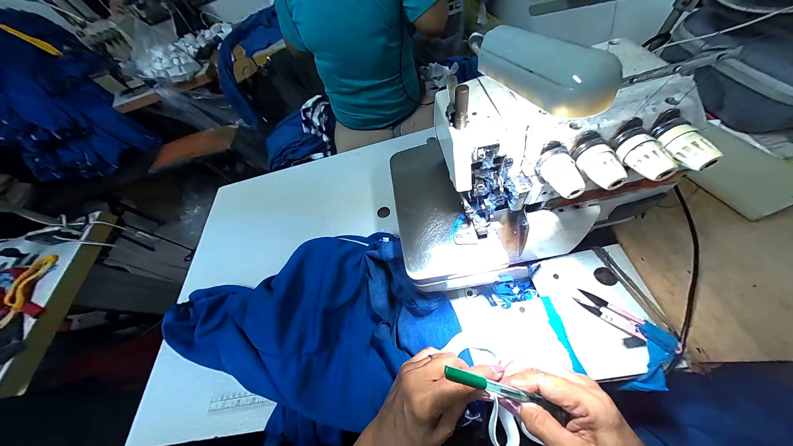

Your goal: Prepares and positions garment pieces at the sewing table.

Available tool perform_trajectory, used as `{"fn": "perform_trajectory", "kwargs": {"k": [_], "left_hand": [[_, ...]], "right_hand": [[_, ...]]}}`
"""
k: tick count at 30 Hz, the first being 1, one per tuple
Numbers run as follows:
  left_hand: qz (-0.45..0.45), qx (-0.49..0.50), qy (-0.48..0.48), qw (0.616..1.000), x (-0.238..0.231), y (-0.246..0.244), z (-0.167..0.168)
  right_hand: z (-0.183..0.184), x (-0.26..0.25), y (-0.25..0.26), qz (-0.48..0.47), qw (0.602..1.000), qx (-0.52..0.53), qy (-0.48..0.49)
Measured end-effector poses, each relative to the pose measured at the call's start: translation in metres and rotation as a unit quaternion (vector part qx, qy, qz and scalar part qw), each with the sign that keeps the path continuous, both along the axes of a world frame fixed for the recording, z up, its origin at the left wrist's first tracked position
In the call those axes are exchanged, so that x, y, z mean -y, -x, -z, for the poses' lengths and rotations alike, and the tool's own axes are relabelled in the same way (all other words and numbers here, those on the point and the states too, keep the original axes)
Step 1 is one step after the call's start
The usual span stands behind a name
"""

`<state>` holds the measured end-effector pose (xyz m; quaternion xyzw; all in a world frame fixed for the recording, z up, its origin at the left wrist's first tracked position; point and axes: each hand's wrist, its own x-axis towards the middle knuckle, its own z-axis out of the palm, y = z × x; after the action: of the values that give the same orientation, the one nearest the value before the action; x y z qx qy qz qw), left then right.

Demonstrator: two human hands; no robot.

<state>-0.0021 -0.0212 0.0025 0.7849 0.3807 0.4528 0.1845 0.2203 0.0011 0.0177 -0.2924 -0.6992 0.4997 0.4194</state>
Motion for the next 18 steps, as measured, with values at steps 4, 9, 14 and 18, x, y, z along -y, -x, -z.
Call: {"fn": "perform_trajectory", "kwargs": {"k": [4, 9, 14, 18], "left_hand": [[-0.035, -0.073, -0.053, 0.995, -0.006, 0.006, -0.011], [-0.072, -0.119, -0.091, 0.986, -0.014, 0.012, -0.025], [-0.105, -0.111, -0.059, 0.987, -0.017, 0.024, -0.030], [-0.111, -0.114, -0.043, 0.986, -0.019, 0.015, -0.038]], "right_hand": [[0.002, -0.001, 0.002, 0.003, 1.000, -0.009, -0.017], [0.002, -0.005, 0.000, 0.069, 0.997, 0.002, -0.029], [-0.008, -0.024, -0.031, 0.181, 0.975, 0.035, -0.128], [-0.022, -0.018, -0.021, -0.026, 0.980, 0.103, -0.168]]}}
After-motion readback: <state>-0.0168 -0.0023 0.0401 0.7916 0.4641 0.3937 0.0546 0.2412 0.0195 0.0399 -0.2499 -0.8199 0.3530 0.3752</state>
